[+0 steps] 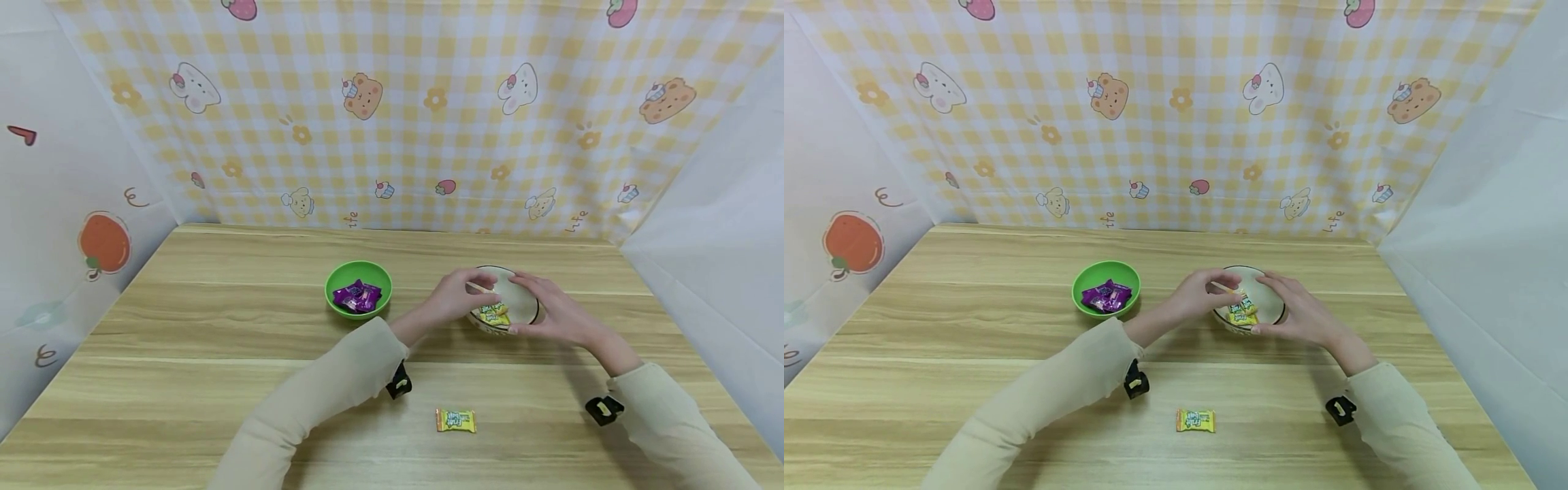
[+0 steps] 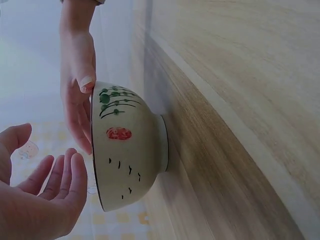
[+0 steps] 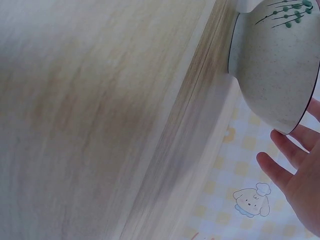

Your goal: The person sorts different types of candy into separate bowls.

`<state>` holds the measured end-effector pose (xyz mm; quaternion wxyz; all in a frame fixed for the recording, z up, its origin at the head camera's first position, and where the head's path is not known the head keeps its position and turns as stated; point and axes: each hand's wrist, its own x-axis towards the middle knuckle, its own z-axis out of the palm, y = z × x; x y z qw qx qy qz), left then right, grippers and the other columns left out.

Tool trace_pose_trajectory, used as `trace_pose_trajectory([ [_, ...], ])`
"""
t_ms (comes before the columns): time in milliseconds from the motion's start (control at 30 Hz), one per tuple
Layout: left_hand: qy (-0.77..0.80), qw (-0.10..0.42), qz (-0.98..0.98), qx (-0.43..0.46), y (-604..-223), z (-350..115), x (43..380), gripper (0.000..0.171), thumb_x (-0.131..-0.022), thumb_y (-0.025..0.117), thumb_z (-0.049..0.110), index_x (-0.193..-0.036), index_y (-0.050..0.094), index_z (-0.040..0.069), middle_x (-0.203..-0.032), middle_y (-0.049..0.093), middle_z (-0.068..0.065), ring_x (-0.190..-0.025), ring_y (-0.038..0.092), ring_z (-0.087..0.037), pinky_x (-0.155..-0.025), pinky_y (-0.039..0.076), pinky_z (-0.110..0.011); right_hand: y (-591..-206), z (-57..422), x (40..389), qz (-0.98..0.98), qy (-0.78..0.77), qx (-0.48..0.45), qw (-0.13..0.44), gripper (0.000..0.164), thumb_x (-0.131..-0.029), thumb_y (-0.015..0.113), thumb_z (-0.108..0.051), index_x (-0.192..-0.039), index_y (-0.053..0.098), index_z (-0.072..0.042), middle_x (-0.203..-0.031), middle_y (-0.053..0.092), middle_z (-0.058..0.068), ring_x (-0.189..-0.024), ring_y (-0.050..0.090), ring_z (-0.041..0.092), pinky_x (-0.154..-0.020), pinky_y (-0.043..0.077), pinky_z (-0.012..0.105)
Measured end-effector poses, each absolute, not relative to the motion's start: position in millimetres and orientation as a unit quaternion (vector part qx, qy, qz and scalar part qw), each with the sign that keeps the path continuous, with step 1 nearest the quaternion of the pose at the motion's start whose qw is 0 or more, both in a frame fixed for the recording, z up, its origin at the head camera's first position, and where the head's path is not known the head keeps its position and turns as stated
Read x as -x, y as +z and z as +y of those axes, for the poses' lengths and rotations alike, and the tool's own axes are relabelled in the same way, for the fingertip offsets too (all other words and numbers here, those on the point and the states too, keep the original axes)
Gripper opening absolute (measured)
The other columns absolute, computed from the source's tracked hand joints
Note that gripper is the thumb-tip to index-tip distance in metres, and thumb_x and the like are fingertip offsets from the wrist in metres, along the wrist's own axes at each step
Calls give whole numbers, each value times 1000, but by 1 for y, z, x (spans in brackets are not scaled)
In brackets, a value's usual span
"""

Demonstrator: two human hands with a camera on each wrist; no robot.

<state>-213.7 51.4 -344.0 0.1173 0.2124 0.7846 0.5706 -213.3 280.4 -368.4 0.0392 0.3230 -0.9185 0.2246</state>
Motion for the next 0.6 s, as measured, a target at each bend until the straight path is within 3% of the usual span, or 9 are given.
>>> trace_pose_trajectory([
  [300,561,118,787,-229,-344,36,204,29,-78,68,18,-102,61,3,-85,59,3,-75,55,-9,-66,45,-18,-369,280,213,-920,217,-324,42,83,-67,74,-41,-132,38,-6,-135,32,18,-118,31,34,-86,33,52],
  [600,472,182,808,-302,-347,13,185,30,-75,71,21,-98,61,4,-78,59,6,-73,55,-6,-66,45,-17,-369,280,214,-920,221,-321,48,84,-65,76,-40,-131,38,-5,-135,32,19,-119,30,36,-89,30,53],
])
